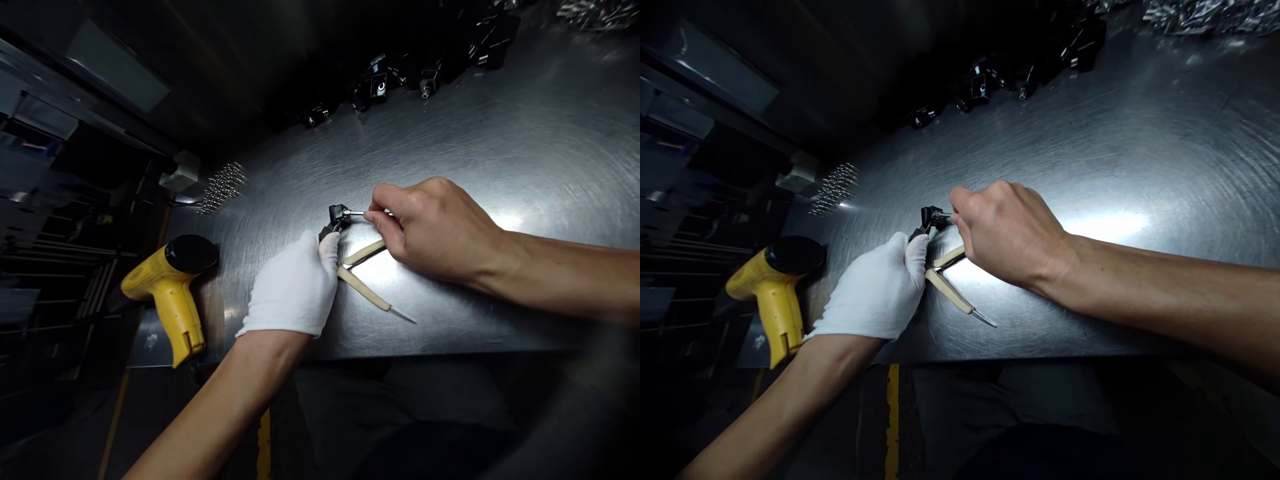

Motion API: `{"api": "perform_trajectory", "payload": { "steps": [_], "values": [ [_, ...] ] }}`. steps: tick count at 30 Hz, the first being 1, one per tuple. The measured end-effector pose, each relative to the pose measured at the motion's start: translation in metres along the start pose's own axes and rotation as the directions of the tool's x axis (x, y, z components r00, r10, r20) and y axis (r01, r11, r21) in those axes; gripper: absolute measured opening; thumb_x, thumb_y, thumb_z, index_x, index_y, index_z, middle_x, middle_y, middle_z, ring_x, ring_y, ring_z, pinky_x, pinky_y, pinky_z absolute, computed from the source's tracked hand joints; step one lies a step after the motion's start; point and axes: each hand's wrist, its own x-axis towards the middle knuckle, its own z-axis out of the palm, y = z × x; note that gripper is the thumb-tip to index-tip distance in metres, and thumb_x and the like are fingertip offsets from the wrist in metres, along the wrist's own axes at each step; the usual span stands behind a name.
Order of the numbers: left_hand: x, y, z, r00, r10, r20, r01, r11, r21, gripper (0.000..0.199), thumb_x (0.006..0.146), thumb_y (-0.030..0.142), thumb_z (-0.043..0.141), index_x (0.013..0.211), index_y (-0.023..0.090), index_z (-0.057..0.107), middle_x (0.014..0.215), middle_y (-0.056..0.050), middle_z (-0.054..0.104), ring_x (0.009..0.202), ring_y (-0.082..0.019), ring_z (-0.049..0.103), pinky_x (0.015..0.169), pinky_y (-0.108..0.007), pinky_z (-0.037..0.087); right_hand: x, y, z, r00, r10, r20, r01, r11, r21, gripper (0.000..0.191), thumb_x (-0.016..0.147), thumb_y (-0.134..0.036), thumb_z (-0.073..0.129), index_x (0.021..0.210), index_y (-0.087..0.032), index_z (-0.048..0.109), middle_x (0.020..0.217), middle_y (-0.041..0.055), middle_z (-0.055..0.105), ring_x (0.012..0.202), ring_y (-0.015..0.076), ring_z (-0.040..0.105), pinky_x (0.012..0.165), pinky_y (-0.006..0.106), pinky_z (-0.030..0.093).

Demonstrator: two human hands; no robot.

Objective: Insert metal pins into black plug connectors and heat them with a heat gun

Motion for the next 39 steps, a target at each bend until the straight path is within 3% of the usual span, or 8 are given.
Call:
{"api": "perform_trajectory", "payload": {
  "steps": [11, 16, 27, 34, 39],
  "values": [
    [-0.003, 0.006, 0.001, 0.998, -0.056, -0.019, 0.054, 0.995, -0.087, 0.058, 0.102, 0.059, 0.018, 0.102, 0.020, 0.062, 0.089, -0.015, 0.074, 0.084, -0.033, 0.070, 0.071, -0.039, 0.049, -0.003, -0.008, 0.002, 0.999, 0.040, 0.002, -0.039, 0.997, -0.068, 0.021, 0.099, -0.023, 0.047, 0.090, -0.016, 0.065, 0.062, 0.0028, 0.059, 0.052, 0.0142, 0.045, 0.051, 0.029, 0.029],
    [-0.003, 0.008, 0.001, 0.996, -0.080, -0.037, 0.075, 0.988, -0.138, 0.058, 0.102, 0.060, 0.020, 0.102, 0.020, 0.062, 0.086, -0.014, 0.074, 0.082, -0.032, 0.070, 0.072, -0.040, 0.049, -0.002, -0.011, 0.003, 0.999, 0.034, 0.013, -0.032, 0.994, -0.105, 0.026, 0.101, -0.023, 0.042, 0.089, -0.016, 0.063, 0.054, 0.0009, 0.051, 0.047, 0.0137, 0.039, 0.048, 0.029, 0.025],
    [0.001, 0.014, 0.001, 0.992, -0.118, -0.046, 0.109, 0.981, -0.161, 0.060, 0.102, 0.059, 0.019, 0.103, 0.019, 0.063, 0.087, -0.016, 0.074, 0.082, -0.033, 0.070, 0.072, -0.040, 0.049, 0.001, -0.015, 0.008, 1.000, 0.016, -0.009, -0.017, 0.980, -0.201, 0.026, 0.102, -0.022, 0.037, 0.095, -0.016, 0.062, 0.058, 0.0043, 0.056, 0.047, 0.0157, 0.039, 0.049, 0.032, 0.022],
    [0.010, -0.004, 0.002, 0.998, 0.051, -0.040, -0.053, 0.997, -0.050, 0.058, 0.103, 0.057, 0.018, 0.099, 0.019, 0.061, 0.082, -0.013, 0.072, 0.075, -0.033, 0.069, 0.062, -0.037, 0.043, 0.012, 0.003, -0.013, 0.992, -0.029, 0.121, 0.021, 0.998, 0.067, 0.021, 0.100, -0.022, 0.048, 0.091, -0.015, 0.066, 0.060, 0.0021, 0.058, 0.049, 0.0119, 0.048, 0.047, 0.026, 0.032],
    [0.016, -0.023, 0.010, 0.957, 0.248, -0.153, -0.232, 0.966, 0.118, 0.052, 0.104, 0.056, 0.022, 0.100, 0.020, 0.059, 0.090, -0.011, 0.069, 0.079, -0.030, 0.067, 0.060, -0.034, 0.037, 0.014, 0.014, -0.022, 0.983, -0.095, 0.160, 0.067, 0.982, 0.175, 0.016, 0.097, -0.021, 0.055, 0.091, -0.015, 0.069, 0.062, -0.0010, 0.061, 0.051, 0.0093, 0.051, 0.049, 0.023, 0.035]
  ]
}}
